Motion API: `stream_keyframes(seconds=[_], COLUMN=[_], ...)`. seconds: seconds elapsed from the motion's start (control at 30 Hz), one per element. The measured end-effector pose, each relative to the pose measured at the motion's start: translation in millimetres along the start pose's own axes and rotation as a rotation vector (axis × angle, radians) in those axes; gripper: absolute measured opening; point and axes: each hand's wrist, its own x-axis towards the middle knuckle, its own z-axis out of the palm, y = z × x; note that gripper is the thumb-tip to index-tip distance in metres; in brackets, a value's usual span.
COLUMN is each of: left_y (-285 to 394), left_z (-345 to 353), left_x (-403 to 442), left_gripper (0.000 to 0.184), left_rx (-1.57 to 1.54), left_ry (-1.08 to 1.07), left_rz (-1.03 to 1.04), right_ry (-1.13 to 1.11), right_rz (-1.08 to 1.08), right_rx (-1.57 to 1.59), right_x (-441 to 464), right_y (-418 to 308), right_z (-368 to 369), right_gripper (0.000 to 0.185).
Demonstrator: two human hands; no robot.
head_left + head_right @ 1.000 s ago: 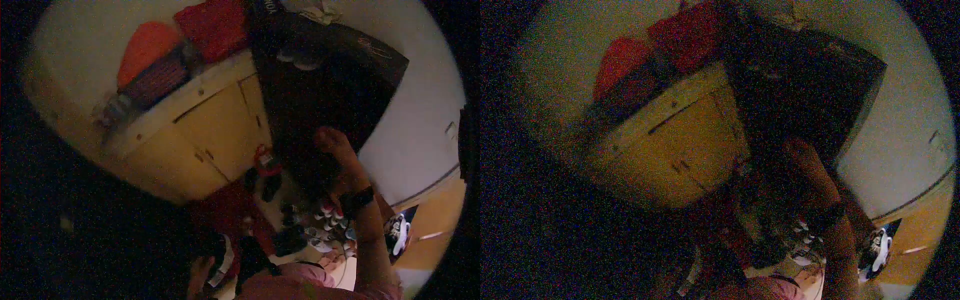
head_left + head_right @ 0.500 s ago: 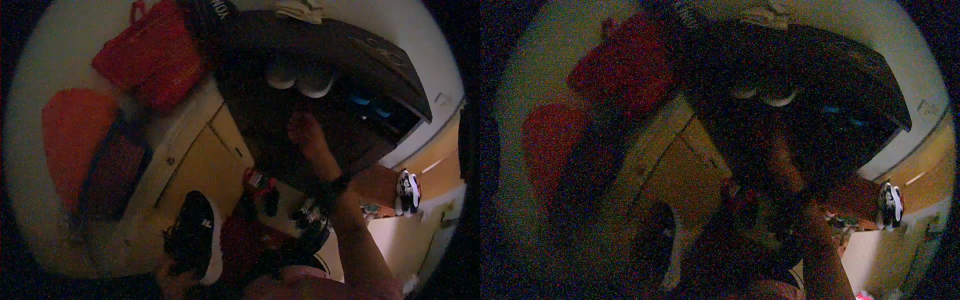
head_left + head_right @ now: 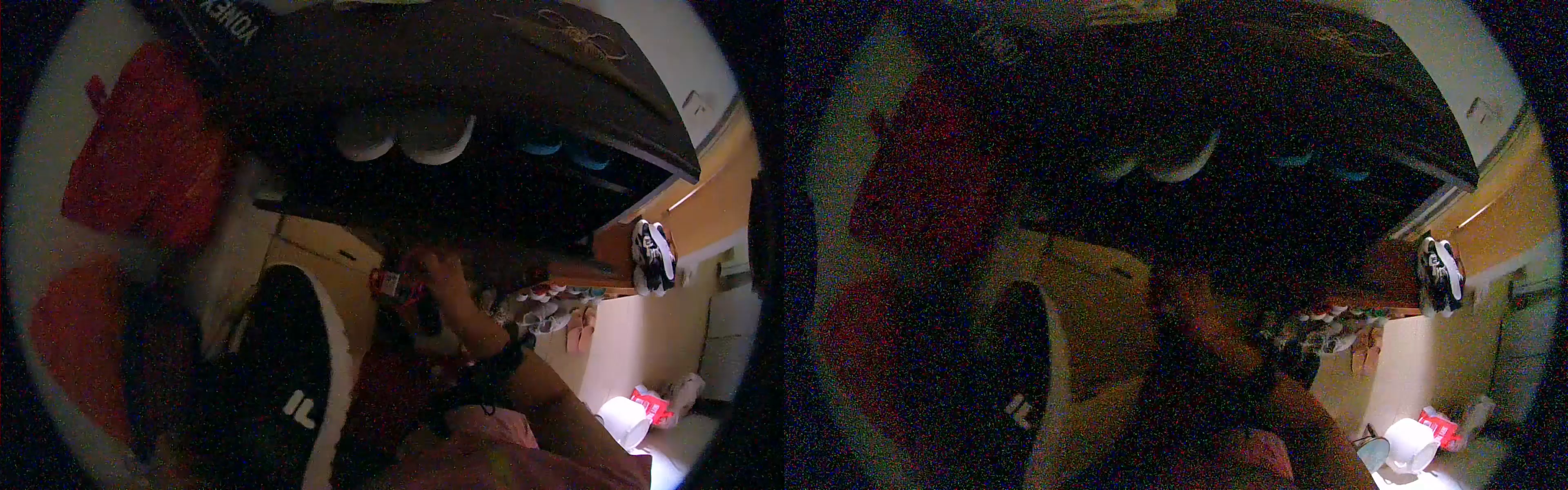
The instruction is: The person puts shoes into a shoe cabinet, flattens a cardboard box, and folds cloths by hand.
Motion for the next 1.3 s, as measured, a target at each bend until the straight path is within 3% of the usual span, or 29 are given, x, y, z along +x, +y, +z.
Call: stream_keyframes(seconds=[0.07,0.13,0.27,0.53,0.73,0.9,0.97,1.0,1.07,1.2,1.27,1.3], left_y=[28,55,115,263,373,373,373,397,392,398,396,363], left_z=[-33,-63,-111,-173,-155,-122,-117,-82,-67,-58,-43,-68], left_x=[-5,-12,-25,-54,-99,-23,27,-2,11,-90,-220,-244], left_gripper=[0.058,0.059,0.06,0.063,0.065,0.069,0.062,0.062,0.049,0.039,0.039,0.039], left_rx=[0.027,0.058,0.122,0.284,0.467,0.566,0.641,0.675,0.823,0.845,0.564,0.567], left_ry=[-0.015,-0.028,-0.07,-0.21,-0.355,-0.273,-0.287,-0.283,0.161,0.276,0.094,0.103], left_rz=[0.035,0.063,0.149,0.444,0.713,1.048,1.184,1.209,1.41,1.593,1.402,1.384], right_ry=[0.088,-0.047,-0.076,-0.155,-0.194,-0.244,-0.285,-0.278,-0.332,-0.51,-0.588,-0.565], right_rz=[0.005,0.023,0.049,0.062,0.088,0.136,0.17,0.172,0.195,0.312,0.419,0.516], right_rx=[-0.156,-0.33,-0.299,-0.19,-0.125,-0.072,-0.03,0.009,0.092,0.319,0.394,0.39], right_x=[-5,-9,0,-12,-34,-15,0,-10,-12,-63,-131,-152], right_y=[-6,-13,-77,-122,-138,-150,-149,-145,-146,-137,-127,-132], right_z=[19,37,28,14,-37,-22,-12,-46,-61,-159,-268,-304], right_gripper=[0.018,0.022,0.023,0.025,0.027,0.028,0.029,0.029,0.03,0.032,0.032,0.033])
